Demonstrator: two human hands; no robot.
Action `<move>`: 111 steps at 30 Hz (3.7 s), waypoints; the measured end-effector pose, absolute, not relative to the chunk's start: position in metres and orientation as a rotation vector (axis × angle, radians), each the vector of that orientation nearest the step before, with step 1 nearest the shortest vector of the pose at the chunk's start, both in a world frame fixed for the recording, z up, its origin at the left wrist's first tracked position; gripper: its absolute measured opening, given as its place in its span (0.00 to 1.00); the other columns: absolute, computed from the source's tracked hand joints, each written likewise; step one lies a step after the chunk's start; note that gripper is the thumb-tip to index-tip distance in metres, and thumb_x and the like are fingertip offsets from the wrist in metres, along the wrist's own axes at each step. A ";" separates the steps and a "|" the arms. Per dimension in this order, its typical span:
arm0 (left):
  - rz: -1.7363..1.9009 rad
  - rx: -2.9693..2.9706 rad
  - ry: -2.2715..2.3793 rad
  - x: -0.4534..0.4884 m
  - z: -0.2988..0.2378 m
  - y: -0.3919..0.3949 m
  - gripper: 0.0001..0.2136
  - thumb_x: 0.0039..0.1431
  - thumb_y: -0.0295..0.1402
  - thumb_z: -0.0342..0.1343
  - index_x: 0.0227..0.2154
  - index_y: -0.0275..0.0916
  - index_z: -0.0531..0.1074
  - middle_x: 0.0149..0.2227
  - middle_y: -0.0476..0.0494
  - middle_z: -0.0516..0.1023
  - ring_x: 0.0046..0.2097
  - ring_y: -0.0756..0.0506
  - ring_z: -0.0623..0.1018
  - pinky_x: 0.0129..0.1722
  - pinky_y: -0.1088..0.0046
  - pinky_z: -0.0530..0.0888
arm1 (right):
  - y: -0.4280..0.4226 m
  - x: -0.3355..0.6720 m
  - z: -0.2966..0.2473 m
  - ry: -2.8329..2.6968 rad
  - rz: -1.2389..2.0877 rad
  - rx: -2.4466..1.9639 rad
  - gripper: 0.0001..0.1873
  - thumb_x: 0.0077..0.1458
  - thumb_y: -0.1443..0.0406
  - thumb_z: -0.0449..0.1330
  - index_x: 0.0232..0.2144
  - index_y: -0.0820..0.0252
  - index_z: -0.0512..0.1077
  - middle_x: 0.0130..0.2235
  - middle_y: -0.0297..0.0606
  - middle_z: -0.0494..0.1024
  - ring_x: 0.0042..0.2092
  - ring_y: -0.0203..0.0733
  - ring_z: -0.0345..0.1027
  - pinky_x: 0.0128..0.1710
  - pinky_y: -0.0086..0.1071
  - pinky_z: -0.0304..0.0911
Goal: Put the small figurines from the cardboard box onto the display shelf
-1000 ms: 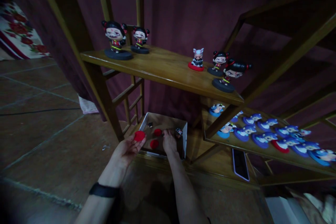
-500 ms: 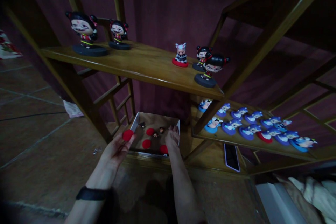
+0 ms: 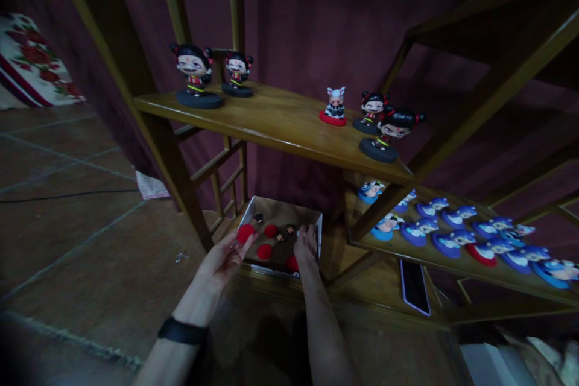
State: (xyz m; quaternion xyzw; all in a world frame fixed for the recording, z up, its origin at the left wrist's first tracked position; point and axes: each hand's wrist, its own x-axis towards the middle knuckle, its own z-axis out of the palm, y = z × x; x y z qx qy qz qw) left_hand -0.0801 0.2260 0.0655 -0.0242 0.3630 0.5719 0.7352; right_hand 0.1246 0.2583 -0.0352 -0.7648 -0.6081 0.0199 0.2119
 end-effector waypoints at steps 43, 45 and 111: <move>1.243 0.785 0.935 -0.058 0.042 0.224 0.09 0.36 0.21 0.60 0.26 0.32 0.77 0.21 0.48 0.77 0.22 0.51 0.73 0.25 0.78 0.69 | 0.220 0.074 0.052 -1.683 0.604 -1.466 0.11 0.49 0.61 0.55 0.37 0.52 0.70 0.35 0.34 0.76 0.36 0.40 0.69 0.35 0.31 0.63; 1.215 0.726 0.982 -0.060 0.039 0.226 0.08 0.35 0.22 0.62 0.24 0.32 0.76 0.19 0.48 0.76 0.21 0.52 0.72 0.24 0.78 0.69 | 0.220 0.075 0.052 -1.687 0.615 -1.456 0.12 0.49 0.61 0.55 0.38 0.52 0.70 0.35 0.34 0.76 0.36 0.40 0.69 0.33 0.31 0.63; 1.055 0.445 0.962 -0.081 0.057 0.218 0.07 0.45 0.23 0.60 0.31 0.31 0.72 0.27 0.39 0.79 0.26 0.48 0.78 0.28 0.74 0.76 | 0.227 0.075 0.047 -1.487 1.145 -1.088 0.10 0.43 0.63 0.61 0.33 0.55 0.76 0.39 0.37 0.76 0.42 0.41 0.69 0.45 0.38 0.64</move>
